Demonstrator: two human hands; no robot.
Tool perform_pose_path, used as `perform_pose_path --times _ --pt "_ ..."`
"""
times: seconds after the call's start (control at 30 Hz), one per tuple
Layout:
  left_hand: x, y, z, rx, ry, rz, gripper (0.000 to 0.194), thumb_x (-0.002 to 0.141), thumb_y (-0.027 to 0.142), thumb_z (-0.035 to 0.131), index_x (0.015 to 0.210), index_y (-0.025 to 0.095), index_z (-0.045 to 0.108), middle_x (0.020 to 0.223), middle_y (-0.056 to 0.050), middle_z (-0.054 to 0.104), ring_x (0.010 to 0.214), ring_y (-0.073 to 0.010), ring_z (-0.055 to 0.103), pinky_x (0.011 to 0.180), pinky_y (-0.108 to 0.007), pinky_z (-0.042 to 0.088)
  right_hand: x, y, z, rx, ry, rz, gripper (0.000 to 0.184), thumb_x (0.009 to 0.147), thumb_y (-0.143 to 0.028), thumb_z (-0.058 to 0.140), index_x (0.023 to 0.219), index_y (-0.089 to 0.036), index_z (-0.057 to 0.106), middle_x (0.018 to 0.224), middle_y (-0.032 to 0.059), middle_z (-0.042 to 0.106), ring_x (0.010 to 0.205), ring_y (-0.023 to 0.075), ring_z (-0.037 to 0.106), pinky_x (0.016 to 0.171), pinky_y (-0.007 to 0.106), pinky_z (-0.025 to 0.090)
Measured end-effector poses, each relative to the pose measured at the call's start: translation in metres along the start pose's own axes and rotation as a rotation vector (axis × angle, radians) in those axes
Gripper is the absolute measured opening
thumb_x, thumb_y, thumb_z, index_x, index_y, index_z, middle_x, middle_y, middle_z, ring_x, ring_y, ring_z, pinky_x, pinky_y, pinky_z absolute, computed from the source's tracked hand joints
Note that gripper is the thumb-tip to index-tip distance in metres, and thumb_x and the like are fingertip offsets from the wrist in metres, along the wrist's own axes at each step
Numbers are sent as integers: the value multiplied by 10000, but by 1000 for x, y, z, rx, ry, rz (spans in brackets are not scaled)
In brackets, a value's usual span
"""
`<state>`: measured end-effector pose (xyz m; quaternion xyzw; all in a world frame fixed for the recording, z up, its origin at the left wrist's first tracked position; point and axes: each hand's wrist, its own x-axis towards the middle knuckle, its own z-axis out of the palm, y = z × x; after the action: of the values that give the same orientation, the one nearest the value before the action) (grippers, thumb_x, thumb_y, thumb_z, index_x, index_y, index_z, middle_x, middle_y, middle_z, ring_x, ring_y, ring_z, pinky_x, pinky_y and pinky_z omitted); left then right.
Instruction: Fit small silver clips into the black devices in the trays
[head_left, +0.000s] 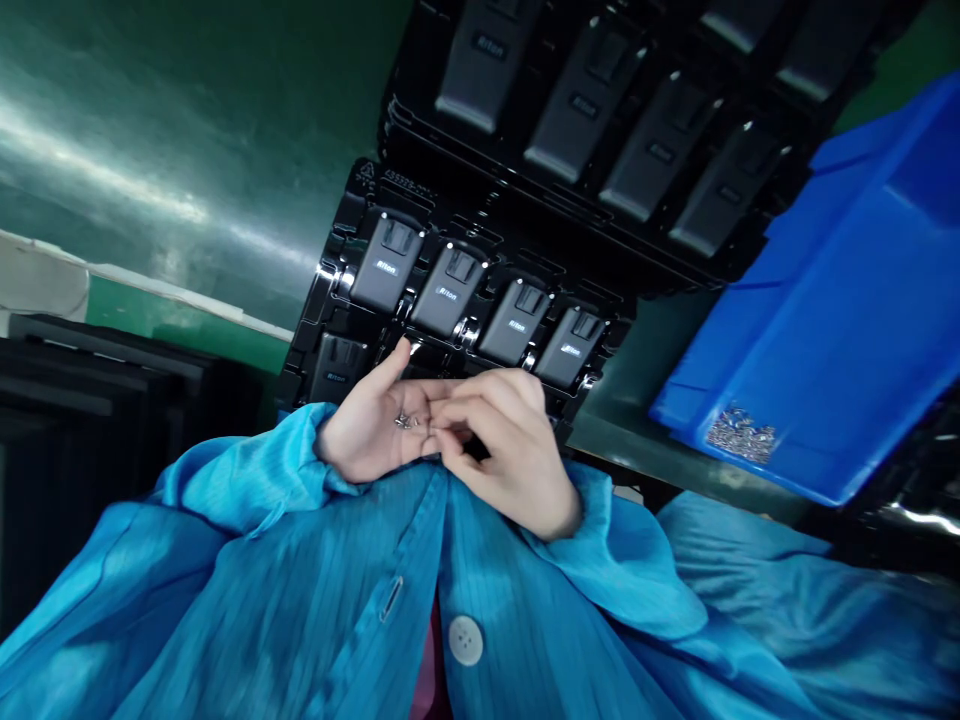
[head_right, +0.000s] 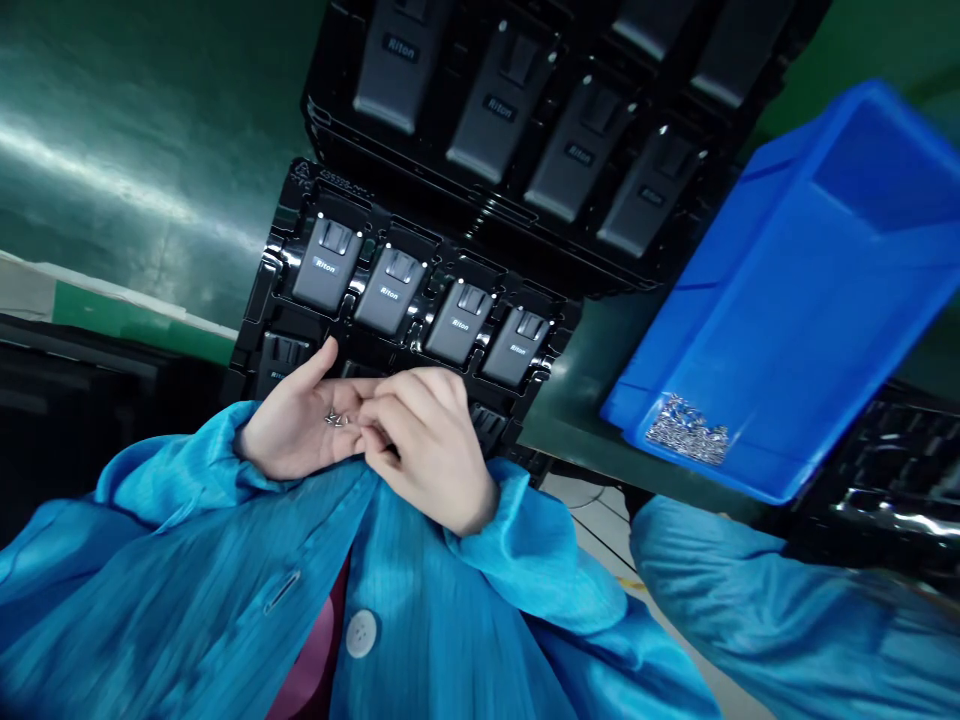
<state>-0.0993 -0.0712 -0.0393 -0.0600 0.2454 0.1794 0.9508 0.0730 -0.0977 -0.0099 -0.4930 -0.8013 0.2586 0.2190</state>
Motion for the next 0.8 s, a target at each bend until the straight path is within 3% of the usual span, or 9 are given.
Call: perform_pose_path --times 0.1,0.2,0.43,0.67,0.8 --pt "0 -2 -10 5 61 -88 786 978 634 178 1300 49 593 1246 -194 672 1161 -242 636 1069 -357 389 -12 17 -12 -50 158 97 103 835 -131 611 858 -231 598 883 8 630 882 188 582 835 386 437" --pt "1 -7 -21 31 72 -188 723 969 623 300 1328 61 580 1379 -200 580 1319 -276 534 1139 -389 325 -26 37 -13 -187 230 173 93 828 -146 632 856 -231 607 874 10 627 869 195 584 809 386 432" --pt "11 -17 -26 72 136 -241 677 973 545 392 1417 40 477 1424 -221 523 1360 -268 492 1162 -381 314 -22 52 11 -397 107 114 85 862 -140 592 838 -221 602 892 29 635 898 215 527 823 392 374" --pt "15 -19 -20 98 183 -234 515 999 419 378 1323 58 551 1423 -186 537 1294 -242 561 1148 -373 350 -1 49 7 -544 -73 32 118 900 -142 542 824 -210 602 876 46 633 901 240 467 831 404 334" --pt "17 -21 -22 97 181 -241 521 1003 400 368 1339 37 533 1406 -203 546 1297 -241 558 1147 -379 352 7 47 6 -602 -132 -18 161 912 -133 523 804 -211 613 840 46 615 880 237 460 841 405 327"
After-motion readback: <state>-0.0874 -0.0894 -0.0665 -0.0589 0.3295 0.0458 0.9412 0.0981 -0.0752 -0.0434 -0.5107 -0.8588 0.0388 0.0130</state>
